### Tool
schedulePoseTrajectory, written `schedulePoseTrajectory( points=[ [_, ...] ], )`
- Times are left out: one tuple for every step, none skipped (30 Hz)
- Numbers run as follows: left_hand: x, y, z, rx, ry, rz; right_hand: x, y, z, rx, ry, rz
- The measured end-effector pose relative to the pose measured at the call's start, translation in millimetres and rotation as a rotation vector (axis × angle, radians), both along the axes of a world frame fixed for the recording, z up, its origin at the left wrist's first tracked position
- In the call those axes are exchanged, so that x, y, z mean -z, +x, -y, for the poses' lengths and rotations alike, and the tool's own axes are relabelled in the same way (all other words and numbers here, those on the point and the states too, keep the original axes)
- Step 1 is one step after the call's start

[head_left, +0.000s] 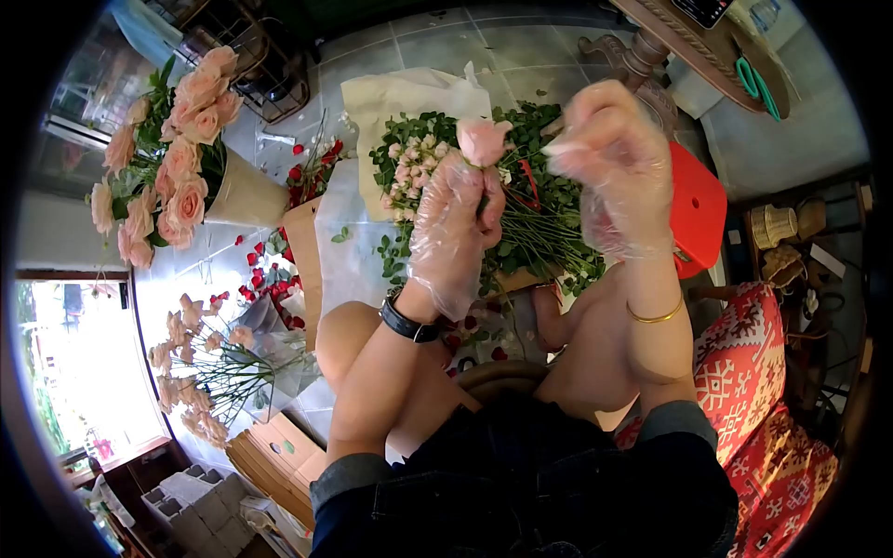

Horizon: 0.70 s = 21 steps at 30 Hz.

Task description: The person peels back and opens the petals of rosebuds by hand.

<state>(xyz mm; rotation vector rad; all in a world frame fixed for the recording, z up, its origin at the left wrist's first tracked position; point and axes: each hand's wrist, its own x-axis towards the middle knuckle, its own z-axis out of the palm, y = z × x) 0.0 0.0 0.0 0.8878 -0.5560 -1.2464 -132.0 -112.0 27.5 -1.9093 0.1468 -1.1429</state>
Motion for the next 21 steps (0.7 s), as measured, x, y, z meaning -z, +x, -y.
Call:
schedulePoseTrajectory(
  points=[
    [-2, 1, 0, 0.001, -0.006, -0.01, -1, -1, 1, 0.031, 0.087, 0.026],
    [-3, 2, 1, 0.005, -0.012, -0.02, -1, -3, 1, 0.064, 0.174, 0.052],
    [0, -4, 0, 0.006, -0.018, -0.064, -4, -6, 0, 0.07, 0.167, 0.009],
    [-1, -2, 1, 0.01, -0.011, -0.072, -1, -1, -1, 0.118, 0.117, 0.0],
    [-1, 0, 1, 0.014, -0.001, -0.081, 0, 3, -2, 0.168, 0.072, -0.011],
    [-3, 0, 2, 0.016, 0.0, -0.074, -2, 5, -3, 0.193, 0.008, -0.072],
    [-5, -2, 2, -0.002, -0.002, -0.05, -5, 7, -6, 0.193, 0.008, -0.071],
    [-6, -4, 2, -0.021, -0.004, -0.028, -8, 9, -10, 0.207, -0.039, -0.123],
    [-7, -5, 1, -0.021, -0.003, -0.028, -10, 10, -13, 0.22, -0.086, -0.174],
    [-7, -6, 1, -0.019, 0.006, -0.016, -7, 11, -12, 0.2, -0.102, -0.185],
    [-7, -7, 0, -0.017, 0.014, -0.002, -7, 11, -12, 0.202, -0.1, -0.185],
    [-7, -7, 0, -0.015, 0.016, -0.002, -7, 12, -14, 0.193, -0.111, -0.198],
    [-6, -6, 0, -0.005, 0.04, -0.007, -8, 14, -14, 0.184, -0.123, -0.211],
    [-4, -6, 1, 0.005, 0.064, -0.012, -6, 15, -14, 0.184, -0.123, -0.21],
    [0, -5, 1, 0.005, 0.064, -0.01, -2, 17, -14, 0.192, -0.089, -0.121],
    [6, -4, 1, 0.015, 0.021, -0.006, 0, 18, -14, 0.2, -0.055, -0.033],
    [9, -4, 1, 0.025, -0.023, -0.003, -1, 17, -15, 0.2, -0.055, -0.033],
    [7, -5, 1, 0.024, -0.022, -0.003, -3, 17, -17, 0.248, -0.096, 0.003],
    [4, -6, 0, 0.0, 0.012, 0.001, -6, 16, -18, 0.296, -0.136, 0.04],
    [2, -7, 0, -0.024, 0.045, 0.006, -7, 16, -18, 0.296, -0.136, 0.04],
    [4, -7, 0, -0.023, 0.045, 0.006, -9, 15, -17, 0.311, -0.223, -0.026]
  ],
)
